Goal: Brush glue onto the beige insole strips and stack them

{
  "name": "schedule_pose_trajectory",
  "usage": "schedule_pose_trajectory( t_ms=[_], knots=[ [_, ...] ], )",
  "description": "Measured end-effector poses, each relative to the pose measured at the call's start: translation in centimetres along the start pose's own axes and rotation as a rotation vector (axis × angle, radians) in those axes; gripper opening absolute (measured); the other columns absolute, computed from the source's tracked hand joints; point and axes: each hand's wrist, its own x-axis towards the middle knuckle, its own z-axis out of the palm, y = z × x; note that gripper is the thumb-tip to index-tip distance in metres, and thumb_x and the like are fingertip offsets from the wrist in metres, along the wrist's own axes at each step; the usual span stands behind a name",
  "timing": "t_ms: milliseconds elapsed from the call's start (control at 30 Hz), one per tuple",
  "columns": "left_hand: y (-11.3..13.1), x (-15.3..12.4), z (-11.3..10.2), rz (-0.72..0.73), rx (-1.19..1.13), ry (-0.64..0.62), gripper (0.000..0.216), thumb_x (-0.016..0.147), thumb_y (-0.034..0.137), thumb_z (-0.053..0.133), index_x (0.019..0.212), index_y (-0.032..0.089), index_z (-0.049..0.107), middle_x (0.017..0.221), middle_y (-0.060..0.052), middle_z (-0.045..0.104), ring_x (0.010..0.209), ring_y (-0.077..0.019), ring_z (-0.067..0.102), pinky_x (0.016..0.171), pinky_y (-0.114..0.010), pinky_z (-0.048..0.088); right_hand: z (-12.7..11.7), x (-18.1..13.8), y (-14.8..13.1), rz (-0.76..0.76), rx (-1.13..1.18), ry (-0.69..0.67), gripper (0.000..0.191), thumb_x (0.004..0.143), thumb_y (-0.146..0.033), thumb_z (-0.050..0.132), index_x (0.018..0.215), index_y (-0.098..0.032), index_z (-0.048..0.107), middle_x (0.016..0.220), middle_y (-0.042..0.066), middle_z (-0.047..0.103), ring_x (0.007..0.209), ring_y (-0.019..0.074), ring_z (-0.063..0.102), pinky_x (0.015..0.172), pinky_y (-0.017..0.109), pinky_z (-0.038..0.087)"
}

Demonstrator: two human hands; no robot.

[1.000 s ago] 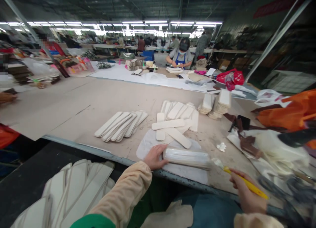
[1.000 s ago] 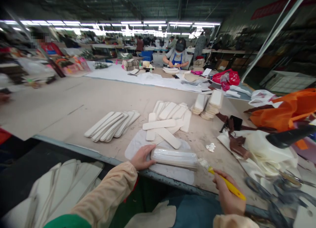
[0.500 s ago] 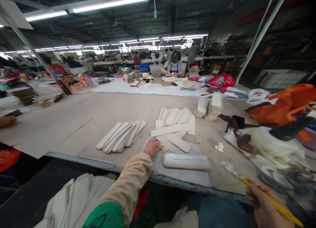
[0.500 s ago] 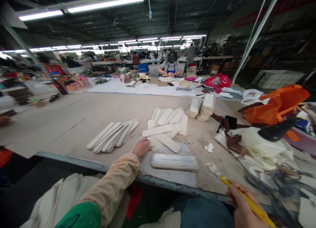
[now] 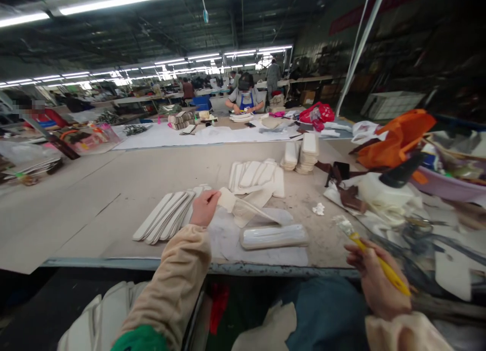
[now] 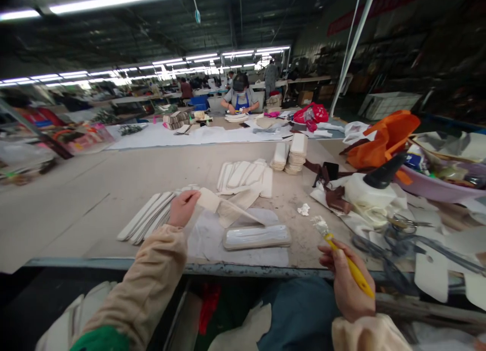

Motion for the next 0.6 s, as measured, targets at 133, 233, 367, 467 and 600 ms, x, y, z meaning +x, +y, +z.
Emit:
schedule_pose_trajectory(
  t_ms=[133,233,367,467,600],
  knots=[
    [1.8,-0.8,-1.4,-0.196,-0.470,0.189,0.028,0.079,0.044,0.064,0.086,0.017,0.069,0.067,0.002,0.062,0.055,-0.0097,0.053,0.052,-0.020,0.045,2.2,0.1,0.2,0.015,0.052,-0.026,0.029,0.082,-0.044,0.071,0.096,-0.020,0.064,0.090,0.004,0.073,0.072,0.0141,0.069,0.069,0.025,0.058],
    [1.3,-1.6,-0.1,-0.391,-0.770,0.312,0.032,0.069,0.044,0.073,0.084,0.016,0.066,0.073,0.002,0.062,0.054,-0.0077,0.053,0.051,-0.021,0.048,3.7,-0.2,0.6,0.009,0.024,-0.096,0.031,0.081,-0.045,0.072,0.095,-0.019,0.062,0.096,0.007,0.073,0.080,0.0166,0.071,0.073,0.028,0.059],
    [-0.9,-1.8,2.1,-0.612,-0.962,0.500,0.035,0.064,0.041,0.078,0.078,0.016,0.057,0.071,0.003,0.057,0.056,-0.0063,0.054,0.062,-0.026,0.055,4.6,-0.8,1.0,0.044,-0.014,-0.177,0.033,0.079,-0.045,0.074,0.096,-0.020,0.062,0.102,0.008,0.072,0.083,0.0172,0.071,0.075,0.027,0.059],
    [-1.7,-1.5,2.1,-0.622,-0.994,0.565,0.035,0.065,0.039,0.078,0.077,0.017,0.054,0.071,0.005,0.057,0.058,-0.0052,0.055,0.069,-0.027,0.056,4.5,-1.1,1.5,0.063,-0.028,-0.199,0.033,0.078,-0.045,0.075,0.094,-0.020,0.061,0.102,0.009,0.072,0.082,0.0168,0.071,0.075,0.026,0.059],
    [0.5,-2.5,0.6,-0.570,-1.147,0.447,0.037,0.059,0.031,0.084,0.080,0.018,0.056,0.075,0.003,0.063,0.063,-0.0071,0.060,0.072,-0.028,0.058,4.5,-1.2,2.1,0.101,-0.018,-0.220,0.033,0.079,-0.045,0.074,0.094,-0.021,0.058,0.104,0.009,0.072,0.084,0.0190,0.071,0.073,0.028,0.060]
  ],
)
